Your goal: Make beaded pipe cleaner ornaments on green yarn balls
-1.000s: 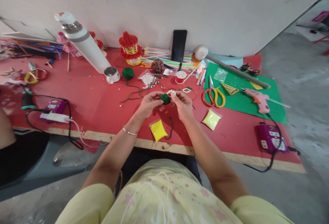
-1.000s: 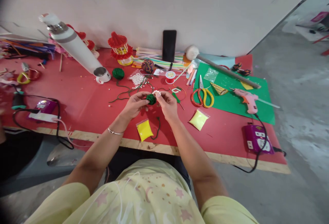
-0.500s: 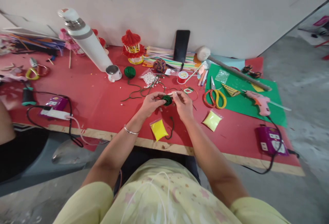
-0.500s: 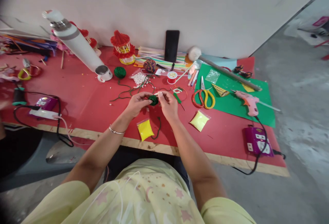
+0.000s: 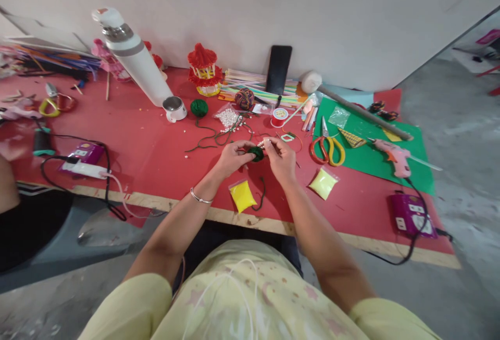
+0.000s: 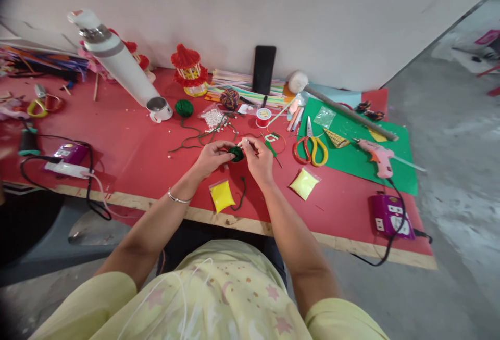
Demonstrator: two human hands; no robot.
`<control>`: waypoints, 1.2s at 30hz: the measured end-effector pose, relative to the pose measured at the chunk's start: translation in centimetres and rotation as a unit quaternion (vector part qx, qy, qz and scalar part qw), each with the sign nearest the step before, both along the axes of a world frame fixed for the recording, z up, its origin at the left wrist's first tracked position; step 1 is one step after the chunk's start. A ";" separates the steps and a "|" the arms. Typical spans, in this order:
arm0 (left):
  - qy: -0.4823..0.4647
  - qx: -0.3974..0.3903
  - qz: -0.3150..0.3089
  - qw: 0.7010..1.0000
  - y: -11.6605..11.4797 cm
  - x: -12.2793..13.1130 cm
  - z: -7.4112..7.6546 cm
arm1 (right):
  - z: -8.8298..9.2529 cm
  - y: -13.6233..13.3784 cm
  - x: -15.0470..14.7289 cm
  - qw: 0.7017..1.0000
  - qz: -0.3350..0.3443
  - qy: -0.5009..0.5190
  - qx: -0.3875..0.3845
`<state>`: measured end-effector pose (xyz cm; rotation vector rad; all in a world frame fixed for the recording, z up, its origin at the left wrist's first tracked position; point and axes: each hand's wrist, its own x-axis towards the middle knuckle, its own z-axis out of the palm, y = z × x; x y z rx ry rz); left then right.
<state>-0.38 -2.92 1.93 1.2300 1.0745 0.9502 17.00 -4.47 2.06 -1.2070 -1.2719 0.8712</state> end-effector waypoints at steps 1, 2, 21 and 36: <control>0.001 -0.001 0.003 1.000 0.0 0.0 0.0 | -0.1 0.0 0.0 1.000 0.003 0.001 -0.003; 0.002 -0.002 0.006 1.000 -0.1 0.0 0.0 | -0.2 0.0 0.0 1.000 0.006 0.000 -0.006; 0.056 -0.022 0.015 0.998 0.3 -0.2 -0.2 | -1.8 0.6 0.5 0.995 0.076 -0.056 -0.016; 0.166 0.140 0.180 0.959 2.3 -2.5 -1.1 | -2.0 1.0 1.1 0.989 0.059 -0.134 -0.008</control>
